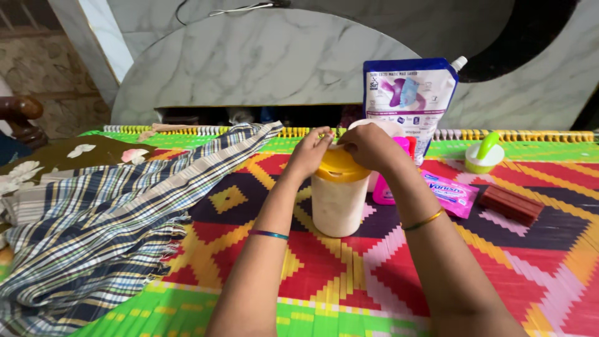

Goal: The person wipes the yellow lid of a plastic jar with a white cloth, then briefly touches a second jar and a pink bottle before returning to wipe the first jar lid again. The person continues wiping the lid repeatedly while other cleaning supplies remain on the mat.

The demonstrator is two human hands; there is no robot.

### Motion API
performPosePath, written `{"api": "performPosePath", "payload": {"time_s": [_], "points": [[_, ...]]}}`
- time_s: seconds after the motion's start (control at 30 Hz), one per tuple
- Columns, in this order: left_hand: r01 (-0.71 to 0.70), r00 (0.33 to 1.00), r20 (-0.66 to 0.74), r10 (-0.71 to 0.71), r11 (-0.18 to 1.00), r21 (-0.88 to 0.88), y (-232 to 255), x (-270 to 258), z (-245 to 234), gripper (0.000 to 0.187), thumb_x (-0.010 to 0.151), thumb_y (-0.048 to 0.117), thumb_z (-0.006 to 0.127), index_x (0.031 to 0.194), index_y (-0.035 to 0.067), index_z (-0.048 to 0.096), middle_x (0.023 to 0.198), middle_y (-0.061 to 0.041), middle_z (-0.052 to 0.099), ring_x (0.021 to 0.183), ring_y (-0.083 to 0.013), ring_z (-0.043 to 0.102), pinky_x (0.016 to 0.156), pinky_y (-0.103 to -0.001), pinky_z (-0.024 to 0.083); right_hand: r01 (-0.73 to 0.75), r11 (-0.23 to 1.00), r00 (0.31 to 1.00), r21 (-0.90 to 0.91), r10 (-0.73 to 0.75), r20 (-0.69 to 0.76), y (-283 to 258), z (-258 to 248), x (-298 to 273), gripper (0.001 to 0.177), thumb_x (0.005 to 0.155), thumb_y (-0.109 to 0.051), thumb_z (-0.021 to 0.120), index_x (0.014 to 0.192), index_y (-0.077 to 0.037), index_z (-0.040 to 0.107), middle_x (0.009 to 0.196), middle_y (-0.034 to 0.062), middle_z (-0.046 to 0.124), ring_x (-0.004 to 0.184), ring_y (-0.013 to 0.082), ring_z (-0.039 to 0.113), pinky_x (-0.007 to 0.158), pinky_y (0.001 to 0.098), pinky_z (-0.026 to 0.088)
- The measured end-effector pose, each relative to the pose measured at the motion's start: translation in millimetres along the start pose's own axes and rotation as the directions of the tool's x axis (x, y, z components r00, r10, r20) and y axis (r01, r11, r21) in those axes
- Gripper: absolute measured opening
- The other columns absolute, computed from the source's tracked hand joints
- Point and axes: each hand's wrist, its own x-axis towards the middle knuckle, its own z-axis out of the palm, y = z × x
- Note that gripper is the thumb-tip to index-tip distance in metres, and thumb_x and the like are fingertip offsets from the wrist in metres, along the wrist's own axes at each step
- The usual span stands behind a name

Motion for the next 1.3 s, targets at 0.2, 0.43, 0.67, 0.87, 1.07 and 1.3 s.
{"api": "performPosePath", "payload": {"time_s": [0.2,0.43,0.67,0.87,1.07,1.3], "points": [[-0.080,0.996,0.043,0.083,0.995,-0.065,-12.8,7.1,0.7,0.039,0.102,0.027,0.062,0.132,0.003,0.061,0.121,-0.013,0.075,0.112,-0.0178,0.070,0.097,-0.030,0.053,-0.223,0.954,0.955,-0.201,0.255,0.154,-12.6,-29.9,-8.9,0.019,0.079,-0.012,0.070,0.094,-0.011,0.082,0.089,0.0180,0.075,0.085,0.0376,0.072,0.080,0.0461,0.058],[-0.041,0.998,-0.045,0.047,0.990,0.134,-0.5,3.0,-2.9,0.038,0.099,0.033,0.060,0.127,0.007,0.068,0.117,-0.014,0.075,0.109,-0.0256,0.072,0.094,-0.034,0.054,-0.181,0.976,0.918,-0.118,0.211,0.337,-47.2,-83.0,-19.3,0.021,0.080,-0.012,0.069,0.097,-0.012,0.082,0.092,0.0139,0.079,0.086,0.0318,0.077,0.083,0.0407,0.060],[0.030,0.996,-0.083,-0.018,0.989,0.145,21.8,-8.5,-3.9,0.046,0.103,0.046,0.052,0.125,0.009,0.069,0.116,-0.018,0.075,0.110,-0.0341,0.071,0.094,-0.039,0.055,-0.158,0.986,0.985,0.056,0.161,-0.062,-39.0,-60.2,-9.0,0.024,0.088,-0.013,0.069,0.110,-0.008,0.078,0.098,0.0183,0.075,0.089,0.0350,0.073,0.080,0.0423,0.058],[0.059,0.995,-0.094,-0.039,0.973,0.225,38.3,-16.9,-3.6,0.055,0.103,0.055,0.044,0.126,0.011,0.069,0.119,-0.018,0.074,0.112,-0.0390,0.068,0.094,-0.044,0.053,-0.187,0.982,0.979,-0.034,0.189,0.070,-13.1,-7.9,3.4,0.025,0.083,-0.011,0.068,0.104,-0.012,0.082,0.097,0.0158,0.076,0.088,0.0353,0.073,0.083,0.0418,0.057],[0.072,0.995,-0.085,-0.058,0.981,0.180,46.7,-19.6,-6.8,0.074,0.099,0.069,0.032,0.135,0.012,0.064,0.130,-0.014,0.071,0.123,-0.0359,0.064,0.101,-0.042,0.050,0.117,0.991,0.992,0.064,-0.119,0.031,-27.4,1.2,5.5,0.022,0.084,-0.010,0.068,0.103,-0.005,0.077,0.098,0.0164,0.075,0.089,0.0386,0.070,0.081,0.0450,0.056],[0.086,0.995,-0.066,-0.076,0.982,0.168,56.3,-25.4,-9.2,0.090,0.095,0.077,0.020,0.138,0.012,0.063,0.138,-0.017,0.066,0.132,-0.0353,0.059,0.108,-0.041,0.045,0.026,0.995,0.965,0.100,-0.051,0.258,-53.8,-45.5,-1.8,0.021,0.085,-0.014,0.070,0.102,-0.014,0.081,0.091,0.0122,0.078,0.080,0.0326,0.073,0.075,0.0428,0.056]]}}
